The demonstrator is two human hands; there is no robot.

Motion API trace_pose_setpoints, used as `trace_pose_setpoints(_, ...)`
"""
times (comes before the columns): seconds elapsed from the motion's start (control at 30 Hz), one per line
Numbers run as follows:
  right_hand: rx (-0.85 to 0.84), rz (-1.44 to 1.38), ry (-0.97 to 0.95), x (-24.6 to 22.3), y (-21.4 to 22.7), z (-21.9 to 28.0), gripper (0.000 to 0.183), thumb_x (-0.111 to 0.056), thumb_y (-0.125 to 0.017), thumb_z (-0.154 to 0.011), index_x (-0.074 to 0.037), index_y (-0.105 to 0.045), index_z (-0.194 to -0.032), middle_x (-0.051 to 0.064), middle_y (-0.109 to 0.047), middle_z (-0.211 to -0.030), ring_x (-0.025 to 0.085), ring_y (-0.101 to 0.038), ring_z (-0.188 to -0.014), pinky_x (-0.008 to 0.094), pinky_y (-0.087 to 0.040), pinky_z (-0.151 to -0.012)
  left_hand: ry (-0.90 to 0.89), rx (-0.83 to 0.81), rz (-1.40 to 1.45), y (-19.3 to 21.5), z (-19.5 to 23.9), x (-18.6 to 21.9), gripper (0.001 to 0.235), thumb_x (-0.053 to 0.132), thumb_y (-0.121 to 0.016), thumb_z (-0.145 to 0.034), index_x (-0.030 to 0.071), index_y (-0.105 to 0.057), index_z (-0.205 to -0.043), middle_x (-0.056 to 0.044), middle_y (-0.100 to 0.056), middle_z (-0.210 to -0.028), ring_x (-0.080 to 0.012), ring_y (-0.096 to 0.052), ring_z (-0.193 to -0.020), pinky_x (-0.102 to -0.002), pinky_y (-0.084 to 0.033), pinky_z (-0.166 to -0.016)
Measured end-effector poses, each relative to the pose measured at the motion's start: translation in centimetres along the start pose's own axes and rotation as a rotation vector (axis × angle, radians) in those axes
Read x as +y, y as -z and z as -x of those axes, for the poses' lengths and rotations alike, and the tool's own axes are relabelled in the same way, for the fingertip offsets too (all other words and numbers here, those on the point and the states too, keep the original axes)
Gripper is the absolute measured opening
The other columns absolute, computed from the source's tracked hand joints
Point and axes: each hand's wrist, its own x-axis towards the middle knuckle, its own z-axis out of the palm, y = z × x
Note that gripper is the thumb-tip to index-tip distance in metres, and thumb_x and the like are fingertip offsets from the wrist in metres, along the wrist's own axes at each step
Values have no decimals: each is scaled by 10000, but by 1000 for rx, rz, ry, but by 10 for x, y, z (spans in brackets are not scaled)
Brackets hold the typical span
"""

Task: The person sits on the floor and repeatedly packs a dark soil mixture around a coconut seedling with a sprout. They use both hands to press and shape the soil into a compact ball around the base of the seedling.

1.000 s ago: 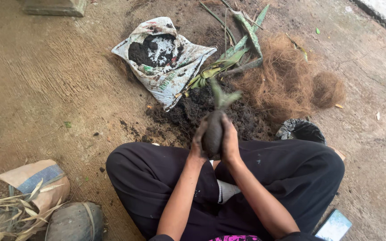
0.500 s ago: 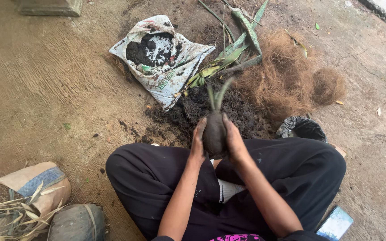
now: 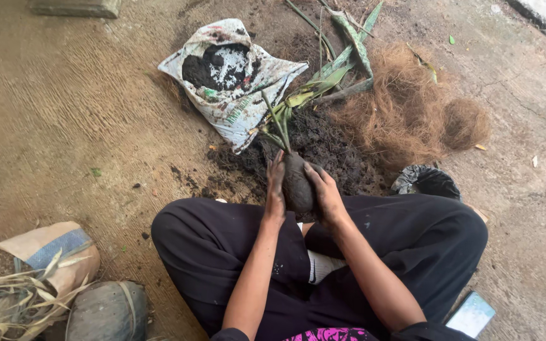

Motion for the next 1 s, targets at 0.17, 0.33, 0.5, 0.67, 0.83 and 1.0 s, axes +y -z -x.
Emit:
trace_pose_setpoints(0.17, -76, 495, 296, -14, 8, 6, 566, -363, -658, -963, -54, -578, -1431, 115, -685, -1286, 219, -651, -1185, 324, -491, -1022, 281, 58, 312, 14, -17, -5, 556, 546, -615, -921, 116, -586, -1273, -148, -682, -1202, -263, -683, -1038, -446, -572, -919)
trace_pose_setpoints(0.33, -56, 875, 464, -25, -8, 31, 611, -379, -711, -892, -91, -595, -1418, 167, -690, -1187, 295, -698, -1126, 395, -520, -1007, 336, 45, 540, 22, -27, -12, 412, 472, -618, -998, 70, -640, -1090, -128, -688, -1071, -254, -700, -971, -424, -614, -890)
trace_pose_setpoints(0.5, 255, 1054, 1239, -8, -24, 40, 466, -270, -729, -797, -64, -691, -1213, 280, -586, -1378, 540, -526, -1270, 614, -397, -1074, 216, -55, 692, 20, -17, -13, 406, 463, -581, -1018, 72, -647, -1104, -106, -696, -1056, -244, -702, -977, -403, -610, -885)
trace_pose_setpoints(0.67, 127, 543, 1404, 15, -25, 23, 298, -127, -706, -875, 33, -693, -1125, 252, -676, -1262, 463, -634, -1275, 601, -420, -1187, 262, -71, 662, -1, 3, -11, 457, 503, -553, -1035, 65, -652, -1120, -126, -702, -1120, -264, -681, -1026, -424, -584, -921)
trace_pose_setpoints(0.83, 125, 482, 1319, 10, -11, 21, 269, -118, -717, -865, 57, -702, -1069, 259, -701, -1209, 412, -687, -1214, 511, -509, -1110, 273, -117, 650, -16, 7, 2, 574, 548, -555, -1007, 41, -612, -1271, -113, -655, -1390, -243, -626, -1231, -391, -590, -1029)
trace_pose_setpoints(1.0, 17, 606, 1318, -9, -12, 29, 270, -81, -748, -830, 45, -716, -1067, 237, -719, -1170, 413, -701, -1195, 486, -536, -1089, 294, -314, 844, -7, -3, 20, 744, 654, -501, -957, 0, -604, -1298, -198, -661, -1278, -324, -649, -1161, -462, -595, -969)
